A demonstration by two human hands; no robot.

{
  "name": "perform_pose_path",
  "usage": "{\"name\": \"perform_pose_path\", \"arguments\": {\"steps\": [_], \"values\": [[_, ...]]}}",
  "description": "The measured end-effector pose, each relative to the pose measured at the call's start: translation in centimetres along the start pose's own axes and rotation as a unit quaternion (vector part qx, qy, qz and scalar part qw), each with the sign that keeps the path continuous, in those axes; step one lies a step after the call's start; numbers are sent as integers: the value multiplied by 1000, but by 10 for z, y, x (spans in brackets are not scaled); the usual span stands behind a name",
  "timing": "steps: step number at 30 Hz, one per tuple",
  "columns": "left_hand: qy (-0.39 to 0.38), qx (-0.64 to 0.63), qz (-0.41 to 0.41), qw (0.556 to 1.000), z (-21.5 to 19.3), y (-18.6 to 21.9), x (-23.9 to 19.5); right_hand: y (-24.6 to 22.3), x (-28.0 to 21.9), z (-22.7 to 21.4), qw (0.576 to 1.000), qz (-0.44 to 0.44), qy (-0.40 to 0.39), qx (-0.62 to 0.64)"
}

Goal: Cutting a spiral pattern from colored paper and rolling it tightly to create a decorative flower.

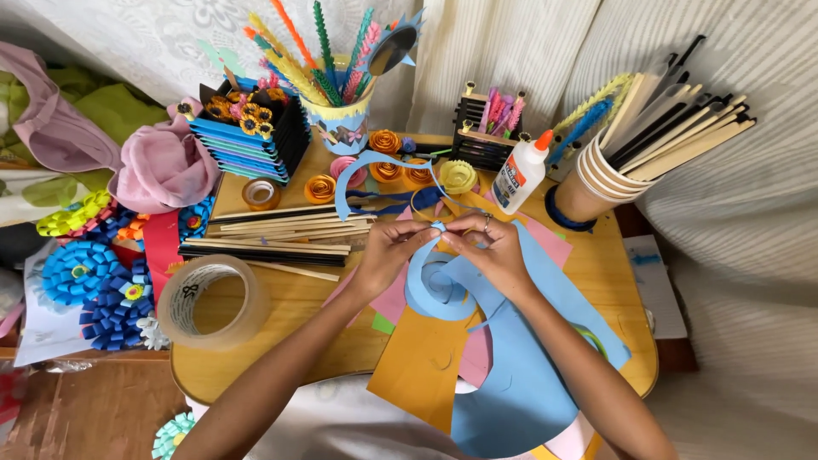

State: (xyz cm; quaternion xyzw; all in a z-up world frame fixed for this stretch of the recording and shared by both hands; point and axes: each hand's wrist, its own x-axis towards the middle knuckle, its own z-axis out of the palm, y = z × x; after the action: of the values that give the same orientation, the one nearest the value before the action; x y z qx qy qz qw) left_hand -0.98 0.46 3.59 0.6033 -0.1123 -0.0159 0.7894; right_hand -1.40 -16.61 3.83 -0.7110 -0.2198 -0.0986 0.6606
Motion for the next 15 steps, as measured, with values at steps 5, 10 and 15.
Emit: {"name": "perform_pose_path", "arguments": {"steps": [5,10,15], "values": [[1,4,0,1000,-3,-6,-2,6,0,-1,1000,-7,9,-6],[4,-4,-7,1000,-4,-13,-3,-2,2,4,997,-62,32,-44],[-4,-9,-5,1000,-5,-16,-3,-7,4,5,986,-119,44,-105]]}}
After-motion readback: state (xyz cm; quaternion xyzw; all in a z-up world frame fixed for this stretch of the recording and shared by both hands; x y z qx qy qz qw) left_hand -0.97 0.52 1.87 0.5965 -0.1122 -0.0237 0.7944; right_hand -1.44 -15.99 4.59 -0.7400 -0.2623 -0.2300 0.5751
